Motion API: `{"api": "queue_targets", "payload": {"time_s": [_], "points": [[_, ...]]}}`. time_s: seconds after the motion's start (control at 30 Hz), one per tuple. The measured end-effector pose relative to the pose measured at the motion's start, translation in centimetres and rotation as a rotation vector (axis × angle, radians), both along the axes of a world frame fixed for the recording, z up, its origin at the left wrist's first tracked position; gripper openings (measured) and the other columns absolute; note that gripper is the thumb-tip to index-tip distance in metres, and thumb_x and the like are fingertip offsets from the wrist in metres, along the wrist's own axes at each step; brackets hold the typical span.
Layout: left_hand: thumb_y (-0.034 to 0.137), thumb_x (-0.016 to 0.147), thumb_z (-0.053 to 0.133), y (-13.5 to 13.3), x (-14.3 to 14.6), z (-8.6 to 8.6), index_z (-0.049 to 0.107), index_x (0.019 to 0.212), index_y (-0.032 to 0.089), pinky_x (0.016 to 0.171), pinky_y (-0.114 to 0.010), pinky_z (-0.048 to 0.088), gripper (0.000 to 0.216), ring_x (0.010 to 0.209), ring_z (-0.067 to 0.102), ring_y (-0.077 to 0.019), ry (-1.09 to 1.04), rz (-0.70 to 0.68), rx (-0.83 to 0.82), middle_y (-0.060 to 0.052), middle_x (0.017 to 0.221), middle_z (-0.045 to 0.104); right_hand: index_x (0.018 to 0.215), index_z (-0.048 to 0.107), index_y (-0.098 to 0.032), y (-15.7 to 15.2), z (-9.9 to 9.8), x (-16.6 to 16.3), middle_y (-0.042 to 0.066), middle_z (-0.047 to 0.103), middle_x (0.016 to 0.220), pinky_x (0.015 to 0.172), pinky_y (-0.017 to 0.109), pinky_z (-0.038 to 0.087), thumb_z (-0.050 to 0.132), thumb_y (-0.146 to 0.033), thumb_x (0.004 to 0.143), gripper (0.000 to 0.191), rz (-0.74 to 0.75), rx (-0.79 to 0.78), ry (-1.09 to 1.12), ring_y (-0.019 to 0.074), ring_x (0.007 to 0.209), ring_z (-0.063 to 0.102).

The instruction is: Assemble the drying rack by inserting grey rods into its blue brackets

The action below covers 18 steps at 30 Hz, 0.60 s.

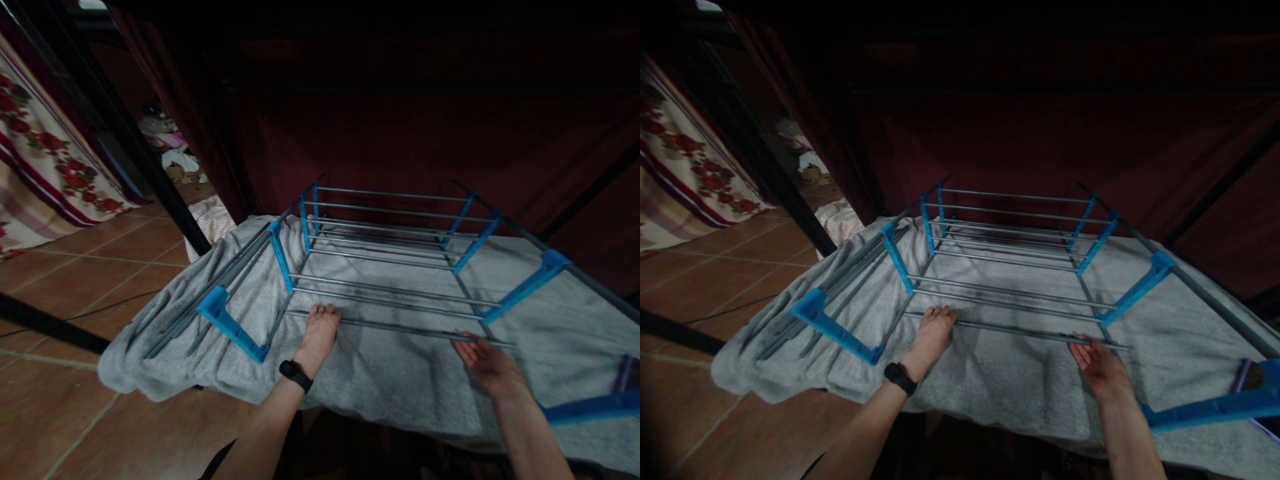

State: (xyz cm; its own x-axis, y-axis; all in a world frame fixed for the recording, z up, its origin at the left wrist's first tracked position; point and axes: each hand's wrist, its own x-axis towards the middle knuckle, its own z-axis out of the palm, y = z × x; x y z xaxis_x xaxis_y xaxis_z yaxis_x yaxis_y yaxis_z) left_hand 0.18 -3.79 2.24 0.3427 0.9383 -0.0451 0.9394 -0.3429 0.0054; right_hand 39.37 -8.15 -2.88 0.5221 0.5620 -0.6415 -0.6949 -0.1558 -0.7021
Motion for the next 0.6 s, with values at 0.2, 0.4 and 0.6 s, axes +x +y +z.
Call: {"api": "queue_targets", "payload": {"time_s": [0.2,0.4,0.6], "points": [[0.000,0.100,0.042,0.22,-0.29,-0.39,0.074,0.130,0.018,0.119,-0.047,0.048,0.048,0.125,0.072,-0.0262,-0.017,-0.005,-0.003,-0.016,0.134,0.077,0.089,0.067,-0.021,0.18,-0.34,-0.18,0.001,0.072,0.091,0.095,0.032,0.068,0.059,0.000,0.090,0.023,0.017,-0.011,-0.017,0.0127,0.081,0.073],[-0.002,0.099,0.039,0.32,-0.49,-0.20,0.073,0.131,0.018,0.114,-0.044,0.051,0.051,0.122,0.074,-0.0254,-0.017,0.041,0.001,-0.016,0.134,0.076,0.088,0.066,-0.020,0.14,-0.32,-0.16,0.001,0.071,0.086,0.075,0.023,0.068,0.060,-0.001,0.091,0.021,0.017,0.002,0.000,0.0116,0.077,0.073],[0.006,0.103,0.044,0.38,-0.89,-0.55,0.068,0.141,0.017,0.113,-0.047,0.053,0.046,0.125,0.075,-0.0297,-0.001,0.108,0.039,-0.018,0.135,0.077,0.087,0.065,-0.021,-0.04,0.11,-0.26,0.001,0.071,0.085,0.070,0.021,0.068,0.059,-0.001,0.091,0.021,0.008,0.000,0.006,0.0114,0.075,0.074]]}}
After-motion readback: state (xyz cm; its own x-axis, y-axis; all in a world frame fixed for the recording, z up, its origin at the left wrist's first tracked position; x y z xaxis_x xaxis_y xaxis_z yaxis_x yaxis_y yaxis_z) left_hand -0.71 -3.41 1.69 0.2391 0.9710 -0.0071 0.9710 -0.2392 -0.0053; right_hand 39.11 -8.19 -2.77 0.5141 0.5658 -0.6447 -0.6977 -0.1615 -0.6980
